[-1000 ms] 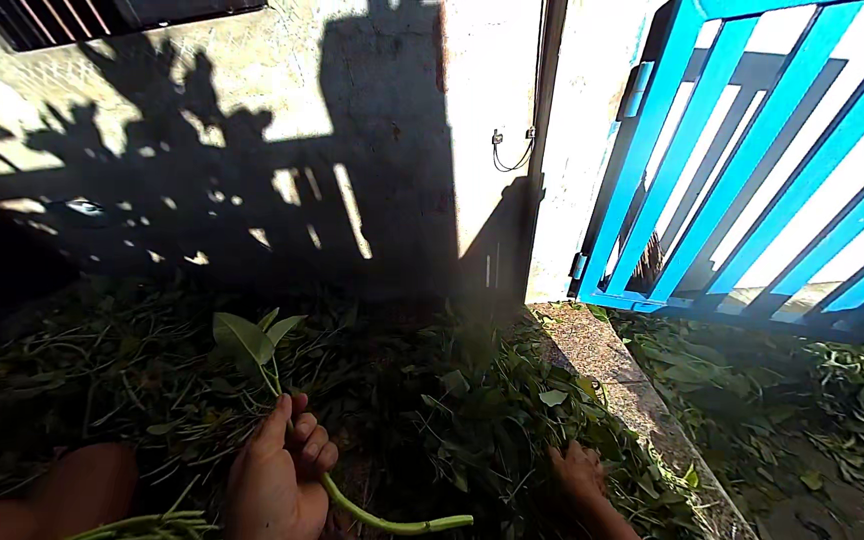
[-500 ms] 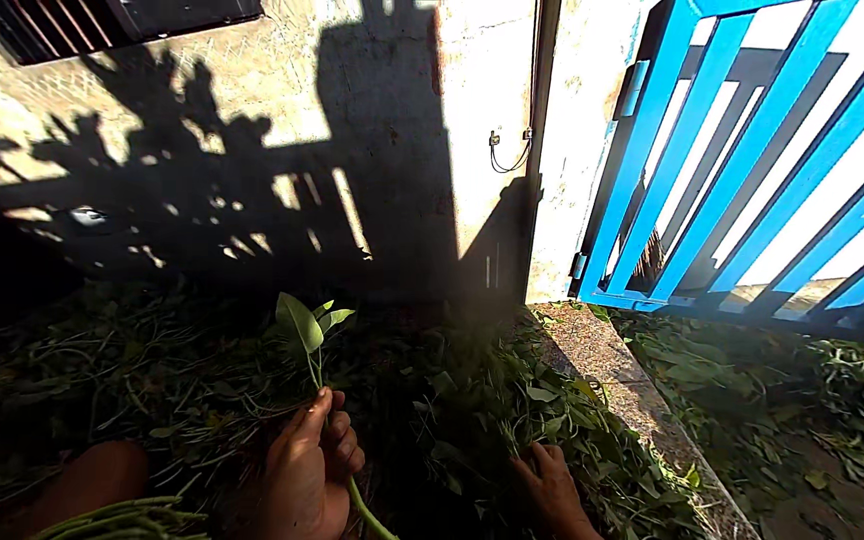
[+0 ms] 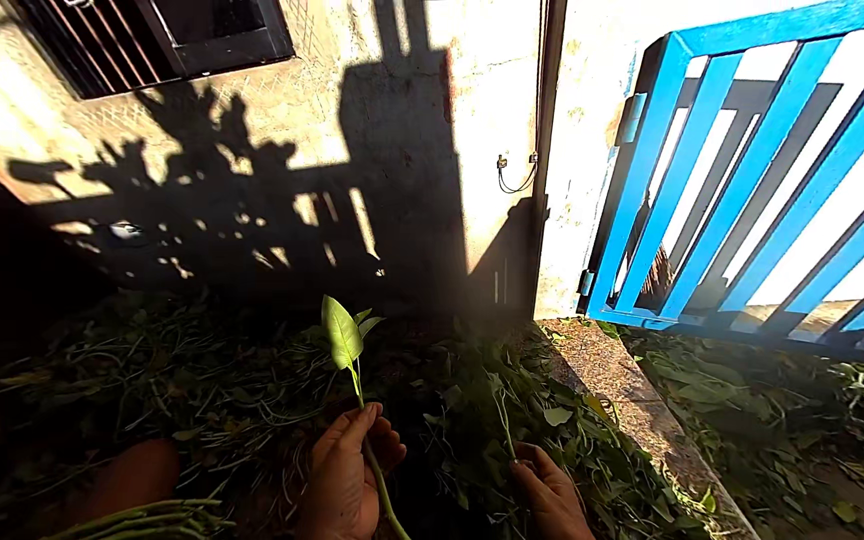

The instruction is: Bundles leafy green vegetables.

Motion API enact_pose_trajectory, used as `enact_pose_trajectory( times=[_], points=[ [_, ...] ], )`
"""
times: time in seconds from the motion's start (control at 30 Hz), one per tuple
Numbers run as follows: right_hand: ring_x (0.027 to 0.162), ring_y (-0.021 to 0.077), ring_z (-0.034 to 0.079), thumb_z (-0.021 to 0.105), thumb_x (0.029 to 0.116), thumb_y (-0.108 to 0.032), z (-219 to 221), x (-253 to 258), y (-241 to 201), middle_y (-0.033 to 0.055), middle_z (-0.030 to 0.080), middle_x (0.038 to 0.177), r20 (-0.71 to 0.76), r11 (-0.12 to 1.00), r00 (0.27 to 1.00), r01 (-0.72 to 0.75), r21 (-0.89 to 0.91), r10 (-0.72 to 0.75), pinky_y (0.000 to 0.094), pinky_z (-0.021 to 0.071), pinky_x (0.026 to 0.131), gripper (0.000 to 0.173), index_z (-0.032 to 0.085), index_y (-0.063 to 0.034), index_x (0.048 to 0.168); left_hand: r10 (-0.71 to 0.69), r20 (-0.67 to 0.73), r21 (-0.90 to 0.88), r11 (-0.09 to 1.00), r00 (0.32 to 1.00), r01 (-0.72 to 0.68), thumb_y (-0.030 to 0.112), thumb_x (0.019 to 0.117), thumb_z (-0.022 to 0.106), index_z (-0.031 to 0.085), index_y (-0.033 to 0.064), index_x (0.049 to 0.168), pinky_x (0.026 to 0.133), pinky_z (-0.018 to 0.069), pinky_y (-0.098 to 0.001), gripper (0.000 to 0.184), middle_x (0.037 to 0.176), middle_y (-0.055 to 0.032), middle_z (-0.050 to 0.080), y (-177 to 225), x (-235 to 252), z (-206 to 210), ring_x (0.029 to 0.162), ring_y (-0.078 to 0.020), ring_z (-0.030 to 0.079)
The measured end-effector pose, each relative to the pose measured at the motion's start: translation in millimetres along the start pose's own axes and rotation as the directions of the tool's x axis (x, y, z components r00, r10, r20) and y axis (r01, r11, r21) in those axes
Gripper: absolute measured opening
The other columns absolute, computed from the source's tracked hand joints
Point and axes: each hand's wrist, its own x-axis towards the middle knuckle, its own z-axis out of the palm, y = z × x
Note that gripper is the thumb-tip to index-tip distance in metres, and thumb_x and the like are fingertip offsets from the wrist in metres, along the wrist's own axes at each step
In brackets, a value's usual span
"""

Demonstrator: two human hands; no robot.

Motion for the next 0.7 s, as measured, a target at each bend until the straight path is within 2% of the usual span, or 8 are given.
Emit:
enact_pose_trajectory(
  times=[0.07, 0.17, 0.3, 0.37, 0.43, 0.57, 0.7],
  points=[
    [0.084, 0.0183, 0.071, 0.056, 0.1003, -0.004, 15.8, -21.4, -9.5, 0.012, 0.072, 0.098, 0.088, 0.987, 0.984, 0.16, -0.035, -0.156, 0.0357, 0.0607, 0.079, 0.028, 0.06, 0.0049, 0.127, -0.031, 0.034, -0.012, 0.999, 0.999, 0.032, 0.01, 0.1062, 0.053, 0.061, -0.0038, 0.11, 0.059, 0.0626, -0.0376, 0.016, 0.078, -0.0135, 0.067, -3.8, -0.9, 1.2, 0.063, -0.0227, 0.069],
    [0.086, 0.0157, 0.07, 0.059, 0.0994, -0.003, 36.8, -34.8, -6.8, 0.0126, 0.073, 0.102, 0.165, 0.919, 0.921, 0.375, -0.123, -0.354, 0.0339, 0.0599, 0.08, 0.029, 0.062, 0.0066, 0.126, -0.039, 0.071, -0.024, 0.999, 0.997, 0.04, 0.009, 0.1059, 0.054, 0.061, -0.005, 0.111, 0.062, 0.0629, -0.0385, 0.017, 0.082, -0.0165, 0.07, -9.2, -4.4, 4.4, 0.068, -0.0258, 0.072],
    [0.096, 0.0201, 0.07, 0.062, 0.0988, -0.008, 52.9, -36.9, -0.9, 0.0135, 0.072, 0.106, 0.205, 0.725, 0.816, 0.575, -0.378, -0.54, 0.0373, 0.0591, 0.089, 0.027, 0.07, -0.0003, 0.123, -0.028, 0.119, 0.003, 1.0, 0.993, 0.028, 0.006, 0.1046, 0.055, 0.063, -0.0054, 0.111, 0.072, 0.0628, -0.0408, 0.015, 0.097, -0.0199, 0.074, -21.1, -9.6, 4.4, 0.085, -0.0302, 0.074],
    [0.095, 0.0238, 0.07, 0.062, 0.0986, -0.012, 59.6, -37.2, 0.6, 0.0129, 0.072, 0.102, 0.213, 0.617, 0.759, 0.632, -0.469, -0.615, 0.0422, 0.0585, 0.088, 0.025, 0.073, -0.0054, 0.121, -0.025, 0.149, 0.04, 0.999, 0.989, 0.019, 0.005, 0.1034, 0.057, 0.065, -0.005, 0.111, 0.076, 0.0625, -0.0428, 0.014, 0.102, -0.0199, 0.074, -26.7, -10.5, 3.2, 0.091, -0.0313, 0.074],
    [0.094, 0.0263, 0.07, 0.062, 0.0988, -0.013, 65.4, -38.8, -0.6, 0.0125, 0.072, 0.1, 0.223, 0.531, 0.709, 0.666, -0.524, -0.669, 0.0459, 0.0573, 0.088, 0.024, 0.075, -0.0084, 0.118, -0.007, 0.178, 0.073, 0.997, 0.984, -0.006, 0.003, 0.1012, 0.061, 0.068, -0.005, 0.11, 0.078, 0.0626, -0.0436, 0.014, 0.103, -0.0194, 0.074, -31.1, -12.7, 3.4, 0.092, -0.031, 0.074],
    [0.094, 0.0254, 0.07, 0.061, 0.1, -0.015, 70.7, -41.5, -7.0, 0.0102, 0.073, 0.099, 0.25, 0.373, 0.627, 0.687, -0.624, -0.737, 0.0466, 0.0559, 0.09, 0.024, 0.077, -0.0117, 0.118, 0.019, 0.242, 0.137, 0.989, 0.97, -0.053, 0.003, 0.1003, 0.063, 0.07, -0.0063, 0.11, 0.077, 0.063, -0.0417, 0.015, 0.1, -0.0199, 0.075, -35.3, -16.3, 3.9, 0.09, -0.0304, 0.074],
    [0.094, 0.0234, 0.07, 0.061, 0.0998, -0.016, 69.9, -43.9, -13.5, 0.0083, 0.074, 0.099, 0.261, 0.336, 0.605, 0.692, -0.639, -0.752, 0.045, 0.0553, 0.091, 0.023, 0.076, -0.0113, 0.117, -0.014, 0.343, 0.163, 0.986, 0.939, -0.045, 0.004, 0.1022, 0.06, 0.07, -0.0075, 0.112, 0.082, 0.0625, -0.0417, 0.018, 0.1, -0.0202, 0.075, -36.7, -17.2, 3.0, 0.091, -0.03, 0.074]
  ],
)
